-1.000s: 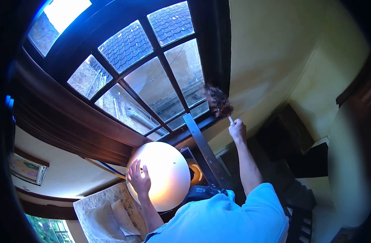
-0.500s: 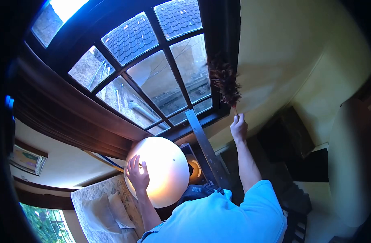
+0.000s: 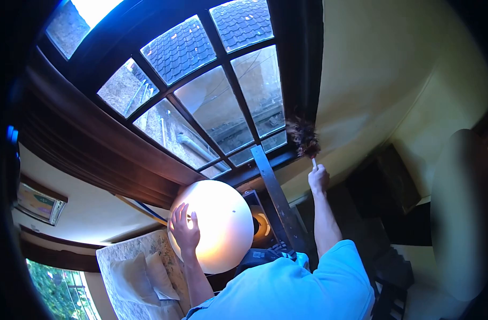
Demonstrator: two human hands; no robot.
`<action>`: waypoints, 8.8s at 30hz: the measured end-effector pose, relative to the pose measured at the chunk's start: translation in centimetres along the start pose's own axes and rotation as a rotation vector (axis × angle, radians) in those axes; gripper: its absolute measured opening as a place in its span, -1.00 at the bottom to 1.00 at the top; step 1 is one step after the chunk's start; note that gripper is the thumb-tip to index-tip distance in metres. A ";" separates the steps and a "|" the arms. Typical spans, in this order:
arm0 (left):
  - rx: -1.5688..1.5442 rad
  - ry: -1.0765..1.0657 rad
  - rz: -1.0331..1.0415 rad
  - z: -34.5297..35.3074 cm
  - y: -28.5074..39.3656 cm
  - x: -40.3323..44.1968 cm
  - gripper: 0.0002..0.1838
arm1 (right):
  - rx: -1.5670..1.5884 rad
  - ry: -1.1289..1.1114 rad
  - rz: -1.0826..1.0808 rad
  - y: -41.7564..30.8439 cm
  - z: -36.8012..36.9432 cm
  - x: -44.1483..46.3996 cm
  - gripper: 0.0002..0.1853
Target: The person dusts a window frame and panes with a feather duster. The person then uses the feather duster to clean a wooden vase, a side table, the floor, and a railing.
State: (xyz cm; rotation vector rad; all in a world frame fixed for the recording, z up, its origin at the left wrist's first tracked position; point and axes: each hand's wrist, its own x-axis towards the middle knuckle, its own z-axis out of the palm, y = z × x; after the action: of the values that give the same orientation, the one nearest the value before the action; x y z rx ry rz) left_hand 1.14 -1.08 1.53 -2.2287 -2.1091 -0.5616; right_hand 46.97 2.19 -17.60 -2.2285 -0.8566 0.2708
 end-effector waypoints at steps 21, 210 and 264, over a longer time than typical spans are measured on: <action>-0.021 -0.007 -0.017 -0.3 0.4 0.1 -0.55 | 0.028 0.046 0.055 -2.9 0.2 -1.2 -0.70; -0.048 0.004 0.007 -0.4 -0.1 0.0 -0.55 | 0.698 -0.179 -0.122 -6.4 0.0 -3.8 -0.77; -0.090 0.067 0.038 0.4 -1.0 -0.4 -0.56 | 0.558 -0.852 0.282 -18.9 4.9 -11.6 -0.72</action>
State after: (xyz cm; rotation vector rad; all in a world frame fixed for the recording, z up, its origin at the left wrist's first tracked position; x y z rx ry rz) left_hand 0.22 -1.27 0.82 -2.2559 -2.0442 -0.7320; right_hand 26.71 7.20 -8.66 -1.6571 -0.7349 1.4704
